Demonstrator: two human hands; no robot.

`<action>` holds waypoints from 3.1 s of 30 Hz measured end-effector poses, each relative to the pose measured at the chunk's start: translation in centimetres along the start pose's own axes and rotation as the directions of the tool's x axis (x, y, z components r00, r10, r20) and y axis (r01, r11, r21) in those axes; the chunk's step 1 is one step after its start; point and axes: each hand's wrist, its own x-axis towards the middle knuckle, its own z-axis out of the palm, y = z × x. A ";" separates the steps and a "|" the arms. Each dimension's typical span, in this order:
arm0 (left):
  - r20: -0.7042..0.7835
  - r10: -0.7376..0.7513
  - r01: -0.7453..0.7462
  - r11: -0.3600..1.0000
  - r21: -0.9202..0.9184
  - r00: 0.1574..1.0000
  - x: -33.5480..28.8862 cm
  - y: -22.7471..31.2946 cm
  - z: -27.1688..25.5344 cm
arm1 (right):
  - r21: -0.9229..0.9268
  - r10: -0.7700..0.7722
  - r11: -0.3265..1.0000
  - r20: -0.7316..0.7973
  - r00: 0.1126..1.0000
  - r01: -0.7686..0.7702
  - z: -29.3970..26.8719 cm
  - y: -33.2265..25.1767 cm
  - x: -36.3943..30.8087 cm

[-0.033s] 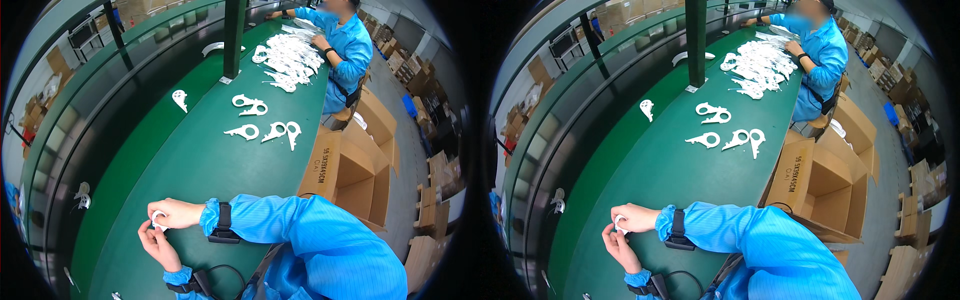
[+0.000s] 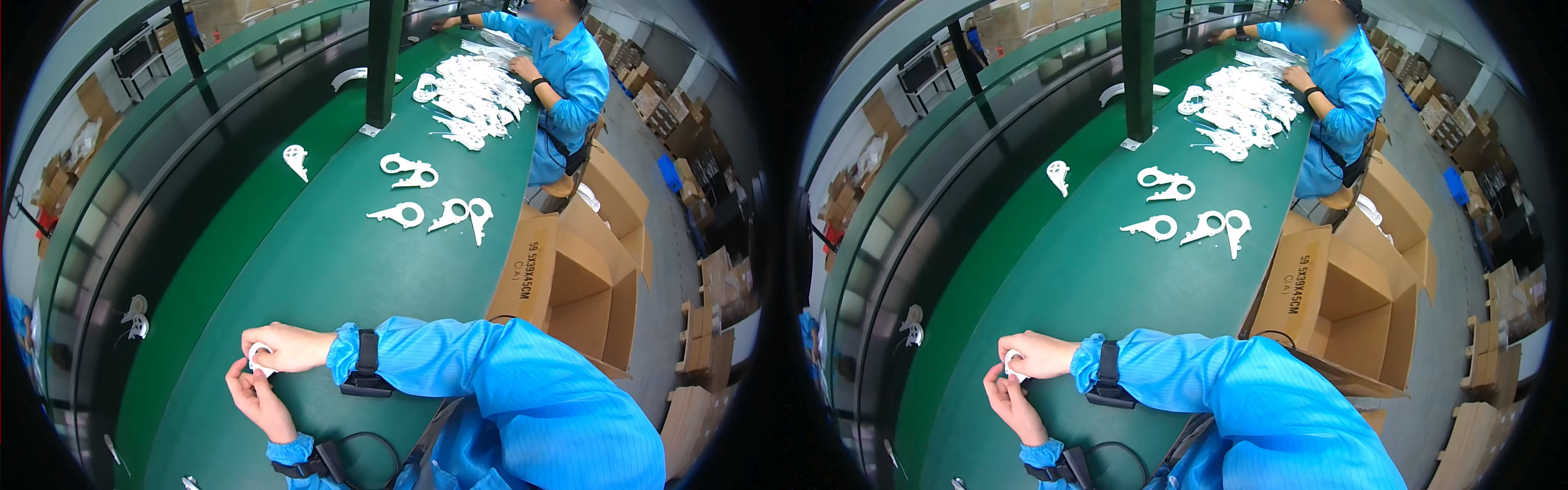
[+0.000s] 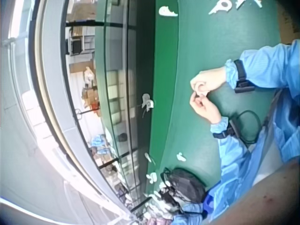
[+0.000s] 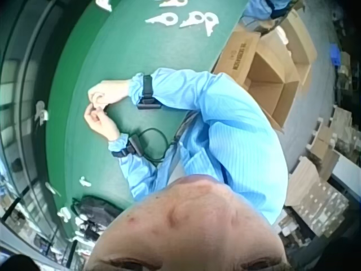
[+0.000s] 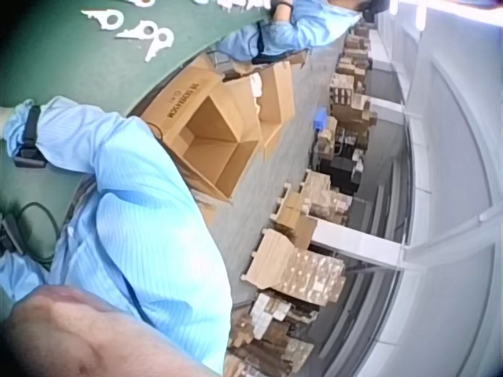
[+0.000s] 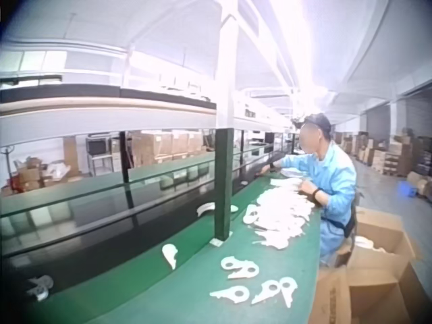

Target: The person is assembling small white plastic components at a factory workstation.

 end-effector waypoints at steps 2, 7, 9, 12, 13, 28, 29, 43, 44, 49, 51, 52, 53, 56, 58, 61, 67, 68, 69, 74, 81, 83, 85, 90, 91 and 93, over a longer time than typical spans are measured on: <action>-0.003 0.017 -0.017 1.000 0.007 1.000 -0.2 -0.1 -0.4 | -0.010 -0.013 1.000 0.005 1.000 0.013 0.5 0.1 -0.1; -0.021 0.030 -0.029 0.998 0.049 0.999 -0.3 -0.7 -0.8 | 0.015 0.024 1.000 0.037 0.999 -0.024 0.9 0.3 0.0; -0.012 0.053 -0.052 0.998 0.041 0.999 -0.5 -1.0 -1.3 | -0.068 -0.020 0.998 -0.013 1.000 0.019 1.4 0.8 0.0; -0.037 0.053 -0.052 0.998 0.031 0.998 -0.5 -1.1 -1.6 | -0.026 -0.032 0.999 -0.032 0.999 0.031 1.7 0.6 0.1; -0.047 0.077 -0.074 0.996 0.050 0.996 -0.5 -1.0 -1.3 | -0.031 -0.061 0.998 -0.043 0.997 0.059 1.6 0.5 0.1; -0.153 0.051 -0.054 0.998 -0.013 0.987 -0.5 -0.8 -1.6 | 0.152 0.119 0.982 -0.052 0.992 -0.110 3.4 1.2 0.1; -0.140 0.161 -0.156 0.987 0.046 0.977 -0.3 -1.3 -1.1 | 0.150 0.029 0.989 -0.092 0.995 -0.015 2.8 2.0 -0.1; -0.131 0.097 -0.109 0.990 -0.093 0.987 -0.1 -0.5 -2.4 | 0.133 -0.091 0.987 -0.037 0.995 0.095 2.3 -0.8 0.1; -0.127 0.081 -0.091 0.993 -0.079 0.989 -0.2 -0.5 -2.5 | 0.083 -0.144 0.986 -0.001 0.990 0.144 1.8 -0.3 0.1; -0.181 0.021 -0.051 0.986 -0.160 0.983 -0.6 -0.5 -3.6 | 0.003 -0.116 0.993 0.056 0.992 0.116 3.0 -0.6 0.2; -0.205 -0.002 -0.045 0.974 -0.222 0.979 -0.5 -0.6 -3.7 | 0.013 -0.083 0.996 0.017 0.996 0.083 3.2 -0.4 0.1; -0.209 -0.006 -0.052 0.961 -0.272 0.978 -0.4 -0.8 -3.4 | 0.017 -0.045 0.999 -0.034 0.998 0.045 3.0 -0.1 -0.1; -0.198 -0.010 -0.057 0.942 -0.330 0.980 -0.2 -0.3 -2.9 | -0.027 -0.092 0.996 -0.060 0.994 0.091 1.7 0.7 -0.2; -0.232 0.036 -0.099 0.958 -0.269 0.972 0.7 -0.7 -1.8 | 0.006 -0.097 0.995 -0.110 0.989 0.098 0.6 1.2 -0.2; -0.366 0.220 -0.282 0.951 -0.125 0.904 1.1 -0.6 -3.8 | -0.065 -0.080 0.995 -0.117 0.990 0.073 3.0 -0.7 1.0; -0.190 -0.101 0.049 0.964 -0.261 0.977 0.8 -1.0 -5.7 | 0.172 -0.091 0.980 -0.088 0.992 0.105 4.9 -0.8 1.9; -0.339 0.055 -0.058 0.998 -0.001 0.939 0.6 -0.6 -5.1 | -0.071 -0.096 0.994 -0.114 0.989 0.088 4.1 0.8 1.6; -0.282 -0.020 0.002 0.998 -0.067 0.959 1.0 -0.1 -3.6 | -0.113 -0.091 0.991 -0.159 0.983 0.073 2.6 0.2 0.9; -0.267 0.005 -0.041 0.990 -0.132 0.964 0.7 0.4 -3.7 | -0.130 -0.107 0.987 -0.138 0.985 0.089 1.9 0.3 0.7; -0.333 -0.016 -0.068 0.969 -0.238 0.943 0.5 -1.6 -4.6 | -0.235 -0.199 0.947 0.109 0.974 0.220 2.9 2.0 1.0; -0.213 -0.047 -0.042 0.918 -0.394 0.976 0.3 -0.5 -3.3 | -0.181 -0.215 0.948 0.245 0.945 0.263 4.4 -2.8 -0.1; -0.321 0.013 -0.114 0.948 -0.298 0.947 1.1 -1.4 -2.4 | -0.259 -0.164 0.942 0.204 0.965 0.214 5.2 -3.7 -0.1; -0.403 0.089 -0.181 0.964 -0.196 0.911 1.6 -2.0 -1.9 | -0.352 -0.365 0.842 0.188 0.912 0.410 6.1 -4.5 0.2; -0.383 -0.018 -0.097 0.956 -0.278 0.924 2.2 -2.2 -2.3 | -0.223 -0.418 0.853 0.250 0.873 0.472 6.3 -4.1 0.7; -0.384 -0.020 -0.098 0.954 -0.283 0.923 2.1 -2.1 -2.5 | -0.226 -0.416 0.852 0.254 0.873 0.472 6.3 -4.0 0.7; -0.405 0.008 -0.124 0.958 -0.259 0.914 2.0 -2.0 -2.7 | -0.349 -0.328 0.859 0.185 0.927 0.374 6.1 -3.8 0.7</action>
